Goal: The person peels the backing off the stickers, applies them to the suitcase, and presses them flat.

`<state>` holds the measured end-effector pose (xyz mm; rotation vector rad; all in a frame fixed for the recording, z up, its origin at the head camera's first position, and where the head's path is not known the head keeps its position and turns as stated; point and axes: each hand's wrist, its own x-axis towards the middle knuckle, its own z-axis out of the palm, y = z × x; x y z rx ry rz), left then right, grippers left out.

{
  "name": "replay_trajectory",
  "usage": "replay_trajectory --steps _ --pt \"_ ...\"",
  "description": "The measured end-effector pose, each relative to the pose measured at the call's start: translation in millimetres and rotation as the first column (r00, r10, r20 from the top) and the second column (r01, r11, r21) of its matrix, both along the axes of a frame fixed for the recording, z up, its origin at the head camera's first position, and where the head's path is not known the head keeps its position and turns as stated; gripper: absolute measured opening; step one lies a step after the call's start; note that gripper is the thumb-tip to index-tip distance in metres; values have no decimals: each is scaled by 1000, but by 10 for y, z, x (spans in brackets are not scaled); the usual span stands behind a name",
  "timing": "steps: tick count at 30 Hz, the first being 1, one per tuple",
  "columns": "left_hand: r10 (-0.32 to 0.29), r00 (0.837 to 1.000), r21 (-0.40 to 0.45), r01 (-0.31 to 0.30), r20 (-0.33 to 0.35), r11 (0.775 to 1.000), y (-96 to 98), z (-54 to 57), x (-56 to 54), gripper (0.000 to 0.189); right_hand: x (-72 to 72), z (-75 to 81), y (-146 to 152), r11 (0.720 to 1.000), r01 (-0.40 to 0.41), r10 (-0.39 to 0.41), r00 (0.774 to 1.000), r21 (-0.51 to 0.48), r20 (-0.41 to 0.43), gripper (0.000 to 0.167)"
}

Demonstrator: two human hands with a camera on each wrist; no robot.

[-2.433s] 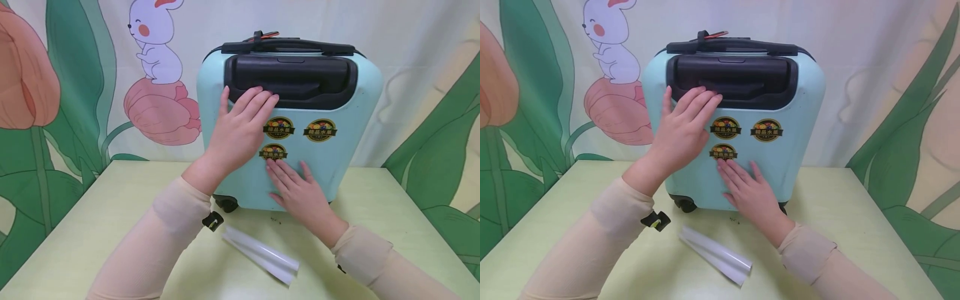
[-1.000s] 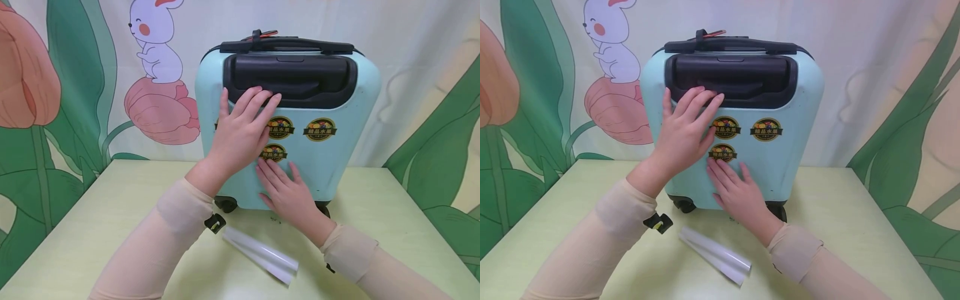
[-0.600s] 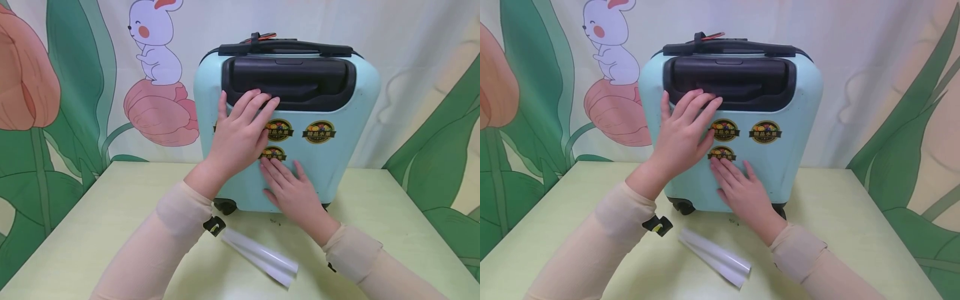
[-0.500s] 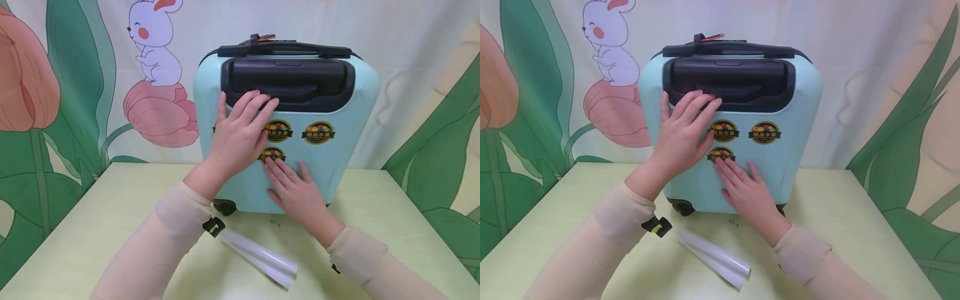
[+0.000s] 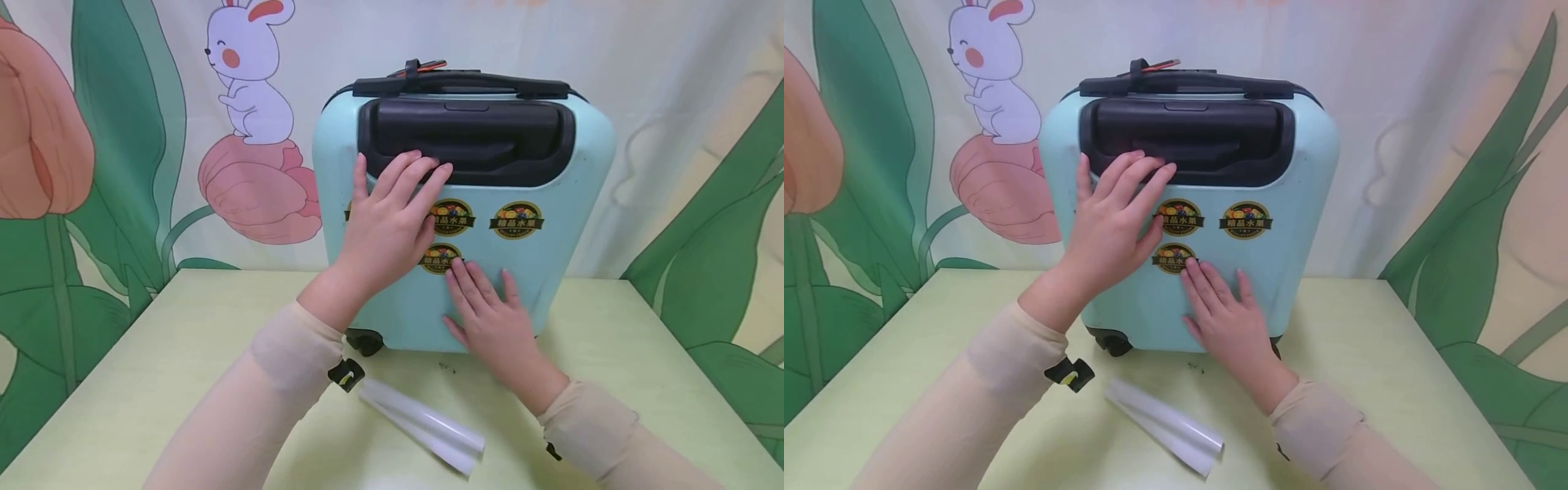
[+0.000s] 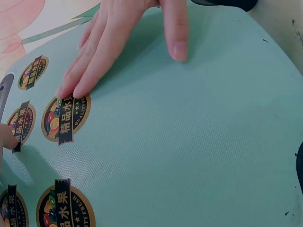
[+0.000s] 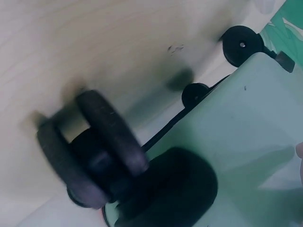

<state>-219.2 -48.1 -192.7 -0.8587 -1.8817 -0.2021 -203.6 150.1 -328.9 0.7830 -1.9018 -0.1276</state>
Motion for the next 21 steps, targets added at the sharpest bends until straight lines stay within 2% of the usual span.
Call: replay_trajectory --steps 8,12,16,21 --pt "7 1000 17 -7 2 1000 14 -18 10 43 6 -19 -90 1000 -11 11 1000 -10 -1 57" --pt "11 1000 21 -11 6 1000 6 -22 17 43 27 24 -182 999 -6 6 1000 45 1 55" --pt "5 1000 28 -5 4 1000 12 -22 23 43 49 93 -299 992 20 -26 999 125 45 56" --pt "1 1000 28 -2 6 1000 34 -19 12 43 14 127 -318 990 56 -68 993 126 93 56"
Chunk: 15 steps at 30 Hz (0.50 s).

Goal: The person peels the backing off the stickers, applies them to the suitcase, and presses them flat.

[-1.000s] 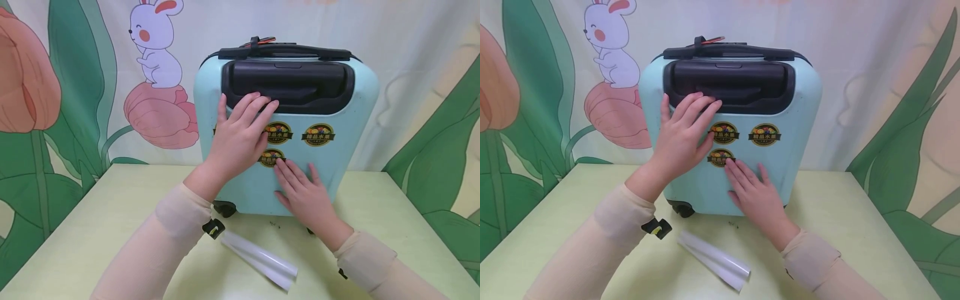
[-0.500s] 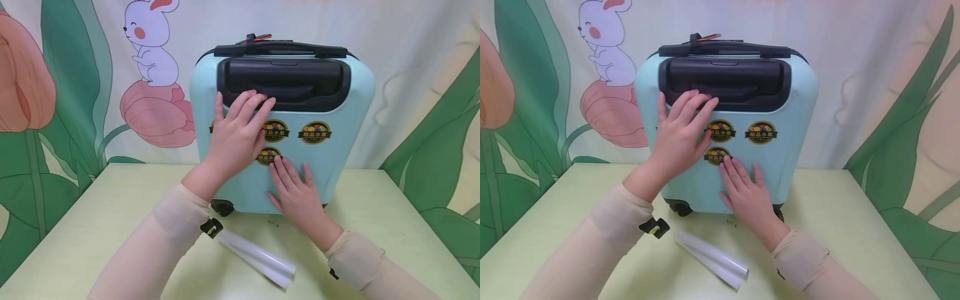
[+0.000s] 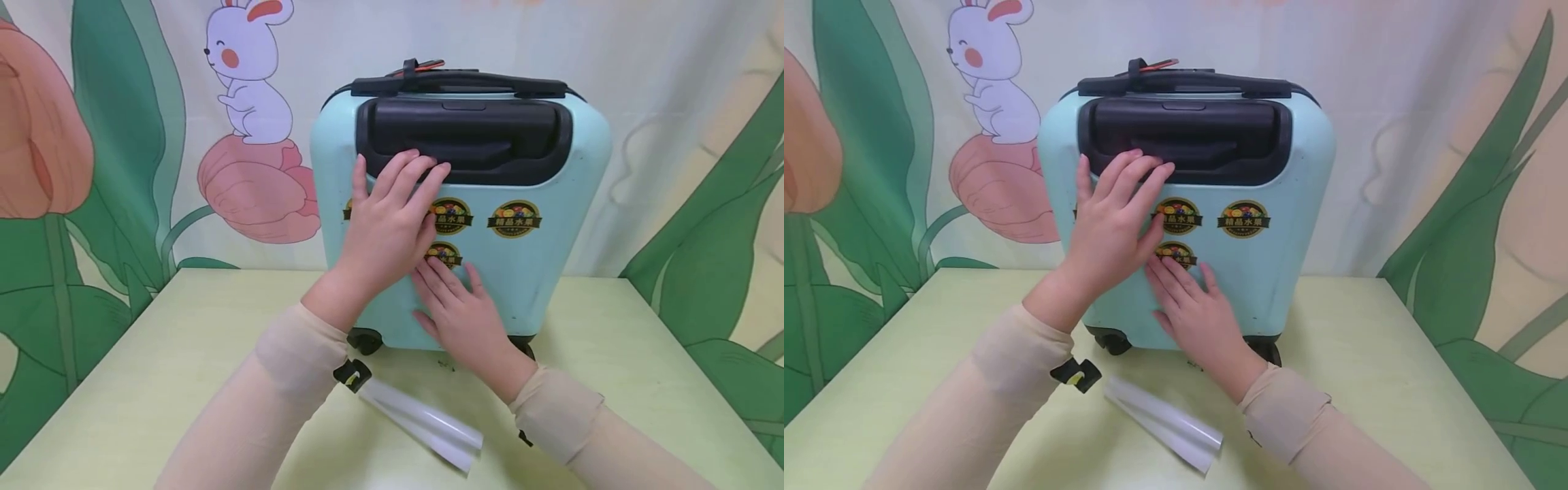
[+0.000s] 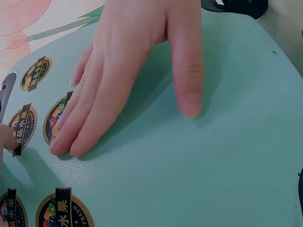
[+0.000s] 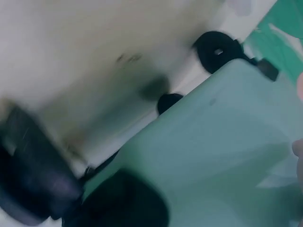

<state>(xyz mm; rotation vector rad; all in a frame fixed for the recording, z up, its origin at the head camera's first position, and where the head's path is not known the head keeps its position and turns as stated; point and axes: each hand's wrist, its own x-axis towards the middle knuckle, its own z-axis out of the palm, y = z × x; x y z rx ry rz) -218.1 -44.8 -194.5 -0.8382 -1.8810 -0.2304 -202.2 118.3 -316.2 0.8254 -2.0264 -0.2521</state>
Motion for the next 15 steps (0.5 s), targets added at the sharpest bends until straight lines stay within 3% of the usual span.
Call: replay_trajectory --steps 3,9,15 --pt "3 1000 2 -3 5 1000 -8 -5 -5 43 -25 -11 38 1000 5 -5 1000 -10 -10 55" --pt "3 1000 3 -3 2 1000 -24 -30 -12 43 -35 -35 180 996 -60 58 998 -61 -35 56" --pt "-9 1000 3 9 -2 1000 -15 -20 -20 43 -26 -66 343 994 -54 49 997 -97 -58 54"
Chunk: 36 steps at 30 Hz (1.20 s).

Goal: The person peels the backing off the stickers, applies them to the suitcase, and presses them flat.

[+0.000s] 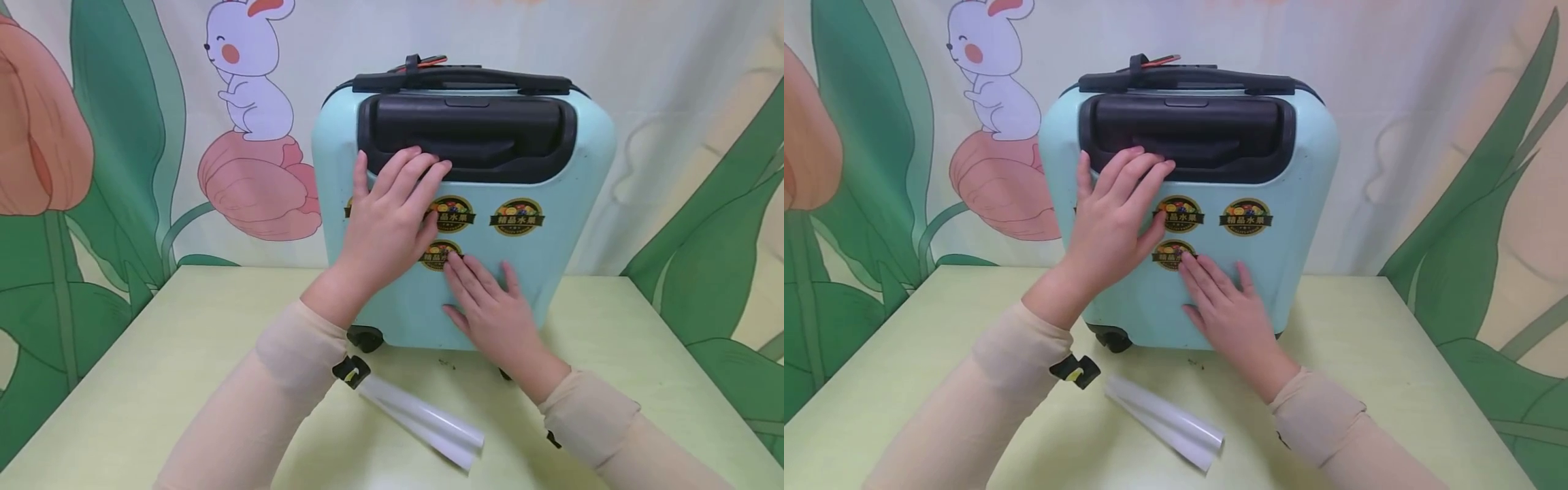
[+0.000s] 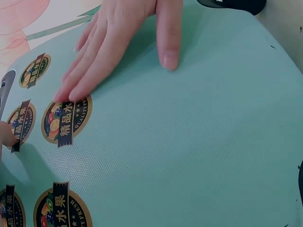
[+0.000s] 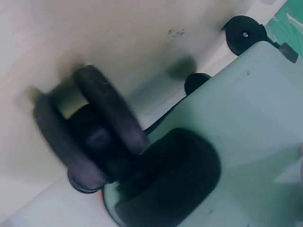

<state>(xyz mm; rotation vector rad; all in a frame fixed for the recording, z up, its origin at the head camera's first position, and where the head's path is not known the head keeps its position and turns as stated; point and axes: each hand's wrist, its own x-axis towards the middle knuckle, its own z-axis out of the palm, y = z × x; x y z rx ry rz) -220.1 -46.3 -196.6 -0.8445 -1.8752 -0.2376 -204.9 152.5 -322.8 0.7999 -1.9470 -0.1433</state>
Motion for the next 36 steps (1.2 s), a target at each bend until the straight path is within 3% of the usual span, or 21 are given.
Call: replay_trajectory --steps 6,11,17,22,29,36 --pt "2 1000 12 -2 2 1000 24 2 -5 43 -6 -44 84 1000 -2 1 999 -31 -34 58" --pt "7 1000 25 -7 -7 1000 11 11 6 43 -25 -3 -81 1000 -20 22 997 20 -73 56" --pt "-2 1000 19 2 -1 1000 2 17 3 43 -26 48 -195 993 -7 8 1000 116 -8 54" --pt "-14 1000 -7 14 2 1000 -10 21 2 44 -25 43 -61 995 -31 32 1000 93 1 53" --pt "-2 1000 -13 2 12 1000 -7 19 10 43 -15 -3 128 1000 -5 6 998 19 -65 56" --pt "-28 1000 20 28 -5 999 28 3 6 42 4 130 -145 993 -3 8 999 115 -43 55"
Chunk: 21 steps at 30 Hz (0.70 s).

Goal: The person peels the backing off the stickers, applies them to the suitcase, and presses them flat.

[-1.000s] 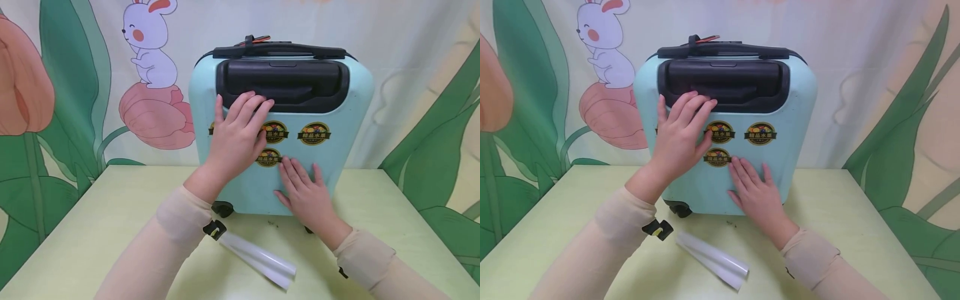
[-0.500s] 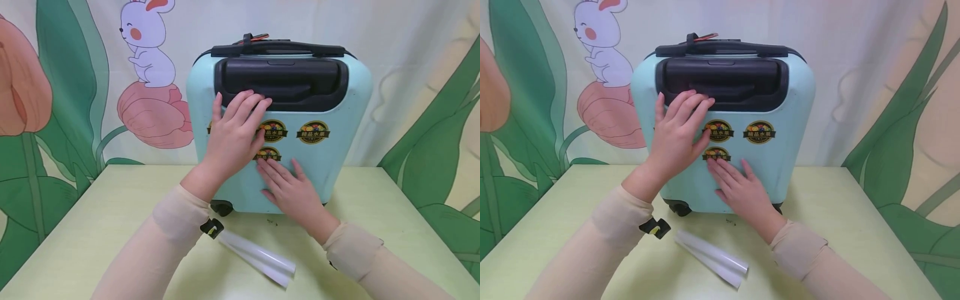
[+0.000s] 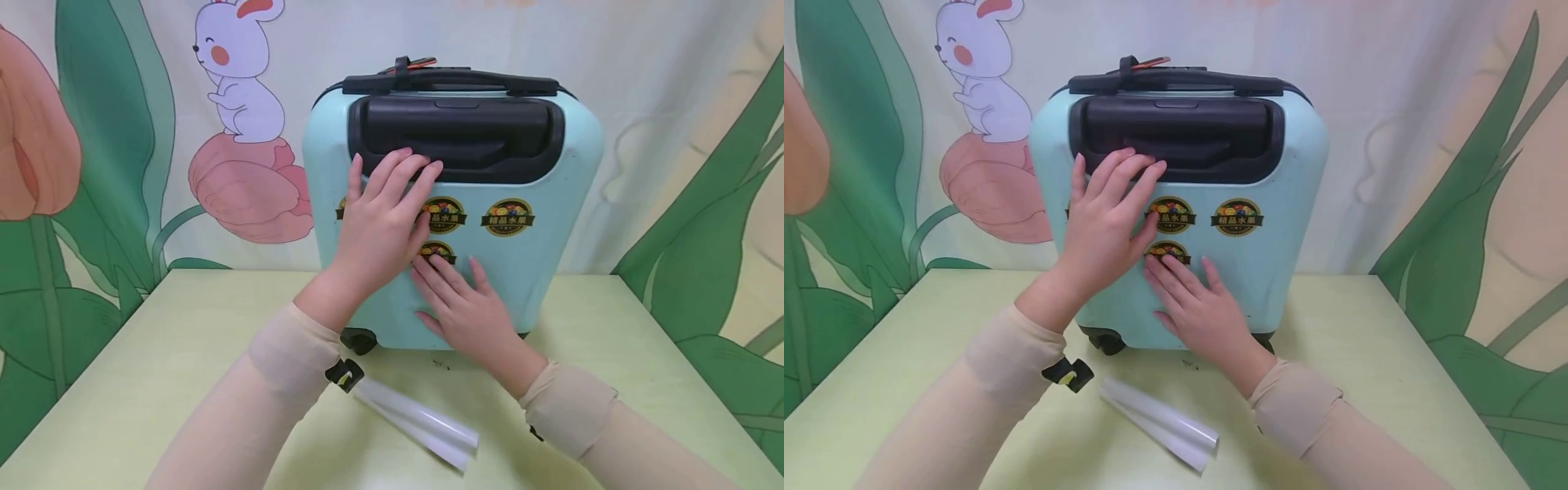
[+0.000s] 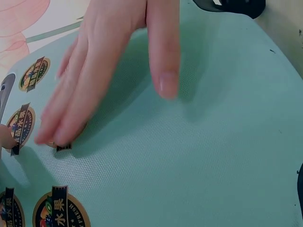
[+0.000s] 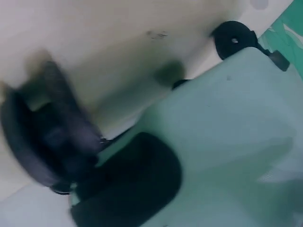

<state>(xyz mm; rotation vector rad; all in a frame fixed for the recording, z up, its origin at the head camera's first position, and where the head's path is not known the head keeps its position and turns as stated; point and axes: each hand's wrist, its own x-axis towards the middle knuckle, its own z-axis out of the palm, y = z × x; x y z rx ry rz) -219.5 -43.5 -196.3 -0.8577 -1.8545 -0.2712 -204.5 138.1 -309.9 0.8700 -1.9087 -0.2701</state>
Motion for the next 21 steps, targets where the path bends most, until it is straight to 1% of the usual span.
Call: replay_trajectory --steps 2,4,7,10,12,13,16,18,21 --pt "-13 1000 7 13 0 1000 -7 -15 -8 42 -3 16 -43 1000 14 -14 1000 0 28 54" --pt "-24 1000 6 24 3 1000 -19 -14 -20 42 -10 26 -24 1000 15 -14 999 -24 51 54" --pt "-31 1000 5 31 3 1000 -37 3 -31 42 -27 31 89 996 10 -8 1000 -85 20 54" --pt "-35 999 12 35 2 999 -36 11 -30 42 -19 15 225 992 33 -34 999 -123 -11 56" --pt "-35 999 15 34 5 999 -29 19 -25 43 -12 6 257 990 46 -50 999 -132 -22 57" --pt "-35 999 15 35 9 999 -24 21 -24 43 -5 -1 248 991 46 -49 999 -126 -23 58" --pt "-34 999 15 34 27 999 -6 13 -19 43 7 -12 135 996 12 -15 999 -85 -37 58" --pt "-33 999 17 32 38 999 4 -2 -17 43 9 -11 30 999 3 -5 1000 -46 -24 57" --pt "-29 999 24 28 41 999 14 -22 -17 43 2 19 -82 999 37 -37 999 -4 14 56"
